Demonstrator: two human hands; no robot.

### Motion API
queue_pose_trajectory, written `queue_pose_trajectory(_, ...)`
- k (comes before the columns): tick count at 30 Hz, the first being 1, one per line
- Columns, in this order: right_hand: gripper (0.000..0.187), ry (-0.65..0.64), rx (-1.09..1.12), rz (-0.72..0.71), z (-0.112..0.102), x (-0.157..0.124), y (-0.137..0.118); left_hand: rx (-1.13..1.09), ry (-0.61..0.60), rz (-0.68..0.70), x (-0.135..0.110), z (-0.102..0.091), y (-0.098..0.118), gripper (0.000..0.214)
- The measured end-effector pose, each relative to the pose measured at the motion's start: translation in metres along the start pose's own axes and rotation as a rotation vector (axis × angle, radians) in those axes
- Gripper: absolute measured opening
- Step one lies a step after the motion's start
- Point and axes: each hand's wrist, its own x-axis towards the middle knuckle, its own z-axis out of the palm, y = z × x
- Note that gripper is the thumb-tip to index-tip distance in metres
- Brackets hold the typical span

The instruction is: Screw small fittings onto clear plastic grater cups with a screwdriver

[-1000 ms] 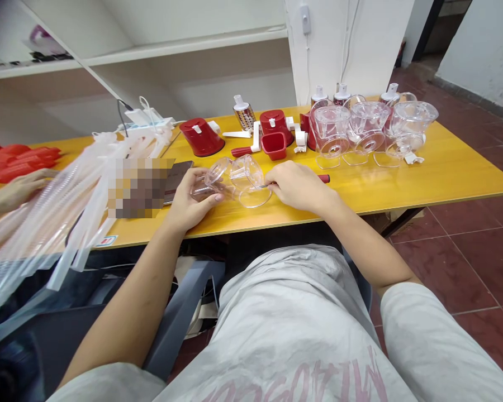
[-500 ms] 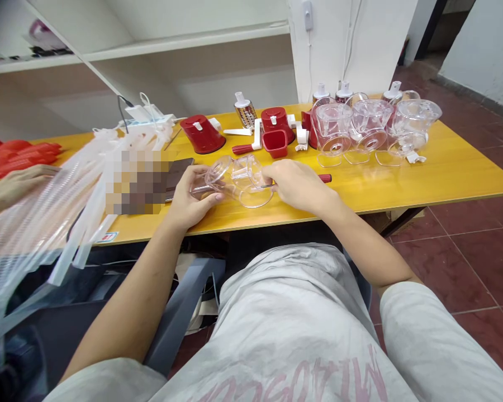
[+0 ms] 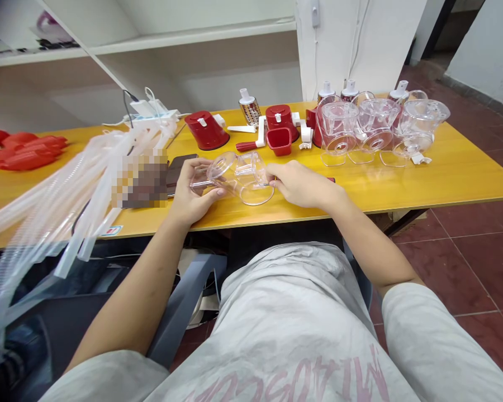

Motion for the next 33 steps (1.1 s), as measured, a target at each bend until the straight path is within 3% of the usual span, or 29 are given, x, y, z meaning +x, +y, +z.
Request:
queue_pose_trajectory(16,0.020,0.128,0.033,0.038,0.006,0.002,0.000,0.016,0.027,0.050,-0.001,0.002,-0.004,0.094)
queue_pose_trajectory(33,0.017,0.090,0.126,-0.034,0.004,0.000,0.002,0.037,0.031,-0.003,0.000,0.003,0.007,0.092)
